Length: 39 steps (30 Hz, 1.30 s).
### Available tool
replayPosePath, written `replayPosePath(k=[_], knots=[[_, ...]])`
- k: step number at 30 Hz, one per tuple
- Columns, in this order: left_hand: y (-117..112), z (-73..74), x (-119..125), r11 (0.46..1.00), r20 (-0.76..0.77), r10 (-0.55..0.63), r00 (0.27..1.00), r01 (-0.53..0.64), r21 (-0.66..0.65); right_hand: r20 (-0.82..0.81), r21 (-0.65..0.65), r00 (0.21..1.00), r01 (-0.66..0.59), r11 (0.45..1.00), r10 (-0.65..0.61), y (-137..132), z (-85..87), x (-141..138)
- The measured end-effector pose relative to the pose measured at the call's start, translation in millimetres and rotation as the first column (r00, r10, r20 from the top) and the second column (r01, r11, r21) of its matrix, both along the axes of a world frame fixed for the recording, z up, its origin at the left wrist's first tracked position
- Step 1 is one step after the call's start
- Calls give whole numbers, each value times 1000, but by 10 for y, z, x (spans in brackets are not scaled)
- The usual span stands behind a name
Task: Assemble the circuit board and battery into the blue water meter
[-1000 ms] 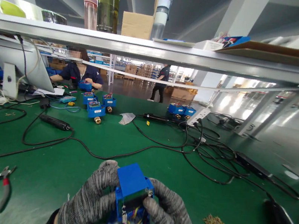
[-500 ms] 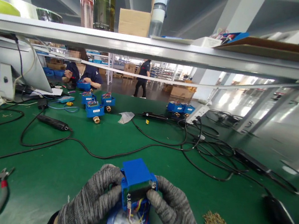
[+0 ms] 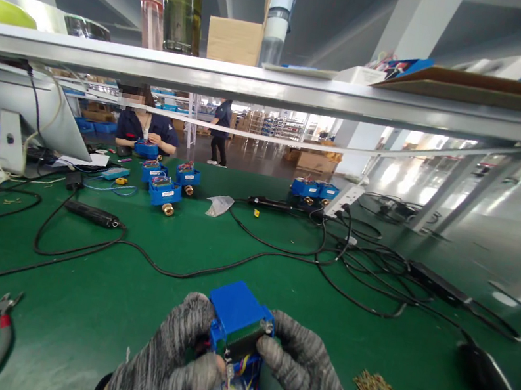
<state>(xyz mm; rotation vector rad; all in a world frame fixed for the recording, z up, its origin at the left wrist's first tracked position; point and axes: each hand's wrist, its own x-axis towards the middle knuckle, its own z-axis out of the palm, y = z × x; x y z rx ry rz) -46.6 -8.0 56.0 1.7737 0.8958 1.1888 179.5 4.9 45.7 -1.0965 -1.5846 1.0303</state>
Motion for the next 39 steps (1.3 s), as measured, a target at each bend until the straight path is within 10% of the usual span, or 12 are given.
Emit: replayPosePath(k=[11, 18, 23, 39], knots=[[57, -97, -289, 970, -16, -23, 1000, 18, -243, -66, -5, 997, -49, 999, 49, -1, 24, 24], [-25, -157, -187, 901, 351, -27, 936, 175, -398, -147, -17, 984, -100, 995, 97, -31, 73, 0], [-83, -271, -135, 932, 317, 159, 935, -36, -360, -177, -2, 978, -114, 993, 112, -9, 71, -11], [29, -202, -11, 936, 127, 157, 979, -107, -335, -43, 189, 973, 230, 955, -226, -16, -103, -104]])
